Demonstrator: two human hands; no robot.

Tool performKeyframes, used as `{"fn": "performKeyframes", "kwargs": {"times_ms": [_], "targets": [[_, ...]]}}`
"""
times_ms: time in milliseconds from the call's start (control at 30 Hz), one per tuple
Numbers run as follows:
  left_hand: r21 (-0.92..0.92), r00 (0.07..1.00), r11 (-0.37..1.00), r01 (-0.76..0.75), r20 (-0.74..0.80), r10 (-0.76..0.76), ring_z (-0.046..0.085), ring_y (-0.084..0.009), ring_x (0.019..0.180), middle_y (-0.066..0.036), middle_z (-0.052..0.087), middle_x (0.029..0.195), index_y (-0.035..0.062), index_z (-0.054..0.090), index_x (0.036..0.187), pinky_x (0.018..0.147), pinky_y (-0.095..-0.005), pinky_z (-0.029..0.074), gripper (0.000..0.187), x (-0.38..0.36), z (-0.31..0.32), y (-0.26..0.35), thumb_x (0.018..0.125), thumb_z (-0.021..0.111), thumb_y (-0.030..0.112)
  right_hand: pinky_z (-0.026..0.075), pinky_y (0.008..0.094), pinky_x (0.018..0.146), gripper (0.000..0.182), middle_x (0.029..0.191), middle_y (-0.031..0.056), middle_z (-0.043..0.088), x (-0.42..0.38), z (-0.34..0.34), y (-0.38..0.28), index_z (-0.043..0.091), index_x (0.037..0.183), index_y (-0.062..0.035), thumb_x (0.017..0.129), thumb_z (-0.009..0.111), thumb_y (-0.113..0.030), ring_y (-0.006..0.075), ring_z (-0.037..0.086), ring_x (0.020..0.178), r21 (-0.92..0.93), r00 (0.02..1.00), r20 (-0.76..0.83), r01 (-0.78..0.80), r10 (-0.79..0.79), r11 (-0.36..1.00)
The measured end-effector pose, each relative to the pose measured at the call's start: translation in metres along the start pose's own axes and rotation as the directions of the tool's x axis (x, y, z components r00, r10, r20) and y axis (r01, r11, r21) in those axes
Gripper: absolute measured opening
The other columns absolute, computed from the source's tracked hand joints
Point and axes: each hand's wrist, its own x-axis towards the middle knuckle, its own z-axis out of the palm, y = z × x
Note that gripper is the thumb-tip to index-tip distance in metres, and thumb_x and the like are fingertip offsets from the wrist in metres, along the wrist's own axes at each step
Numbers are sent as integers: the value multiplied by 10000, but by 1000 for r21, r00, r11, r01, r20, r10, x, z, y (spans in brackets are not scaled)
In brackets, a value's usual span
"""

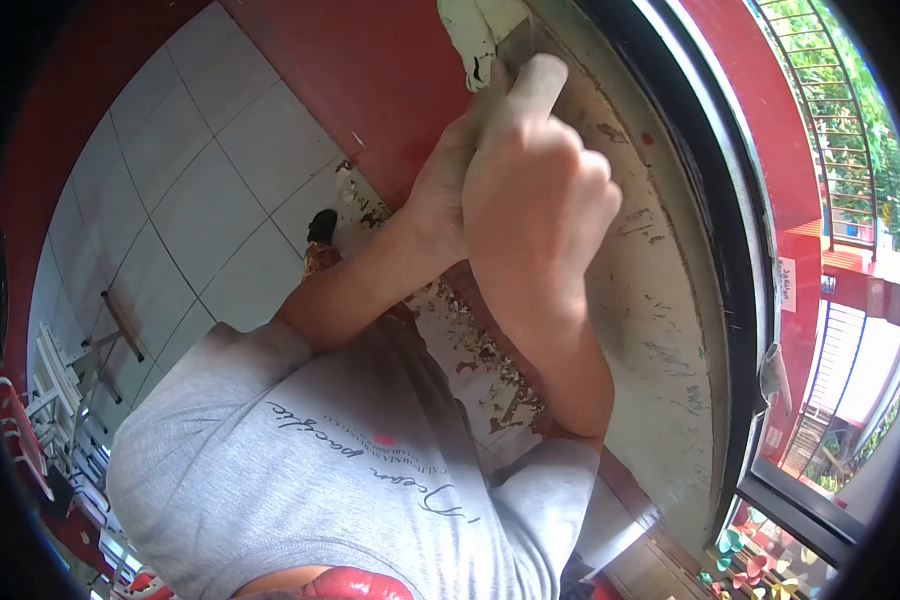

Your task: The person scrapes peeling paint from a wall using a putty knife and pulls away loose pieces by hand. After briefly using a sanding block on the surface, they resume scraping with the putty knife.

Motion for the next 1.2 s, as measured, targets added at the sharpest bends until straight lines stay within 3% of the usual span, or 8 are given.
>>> {"fn": "performKeyframes", "kwargs": {"times_ms": [333,433,500,700,867,933,1167,1200], "targets": [[-51,986,999,-18,167,27,605,-83,707,15,626,792,162,616,1051,597,-261,511,324,4,-5,9,1006,449,436,499,430,436,146,582,140,615,-7,4,-8,465,965,-6,954,484,-150,344,643,521,-6,1000,16,-25,25,1000],[-9,979,996,-87,-186,84,603,-85,706,17,625,799,161,609,1041,598,-262,512,327,5,5,11,1014,429,433,499,432,445,176,591,142,621,5,1,-15,476,997,-13,972,475,-187,341,645,526,62,999,-5,-51,51,997],[-150,979,989,6,205,25,606,-85,716,24,629,823,163,607,1053,596,-261,513,312,7,-1,12,1021,426,415,503,450,469,226,608,160,629,12,0,-19,477,1004,-23,1000,449,-247,358,647,553,-29,996,39,-76,77,997],[-114,997,990,-78,2,78,599,-88,753,36,615,846,162,609,1022,667,-283,519,386,6,2,13,981,460,516,517,449,497,234,599,175,621,10,3,-19,492,974,-12,988,467,-244,367,659,590,56,996,-81,-26,30,998],[-7,923,1000,-17,384,18,604,-90,857,22,626,955,147,610,1070,761,-280,511,363,8,-5,22,986,484,476,516,491,621,308,731,258,655,22,-6,-23,542,1051,18,983,477,-275,417,672,727,97,988,112,-118,107,988],[149,968,984,-96,-218,128,608,-90,888,12,637,1005,144,575,1177,762,-291,517,311,-7,17,8,1024,429,372,519,479,609,296,761,270,656,16,-4,-17,562,1029,17,969,515,-269,418,668,737,174,994,28,-110,106,979],[1,943,1000,4,331,-4,601,-107,952,-11,630,1026,131,576,1163,832,-303,519,282,14,-7,46,1024,434,331,519,479,572,316,733,258,653,44,-28,-57,561,1035,28,971,514,-277,404,672,688,140,991,39,-130,126,982],[95,993,990,-102,71,95,615,-108,928,-13,634,1017,124,586,1137,814,-310,532,282,4,10,42,1024,436,333,521,475,557,317,726,257,652,40,-2,-36,553,1026,22,976,503,-286,401,676,682,75,999,-19,-46,47,996]]}}
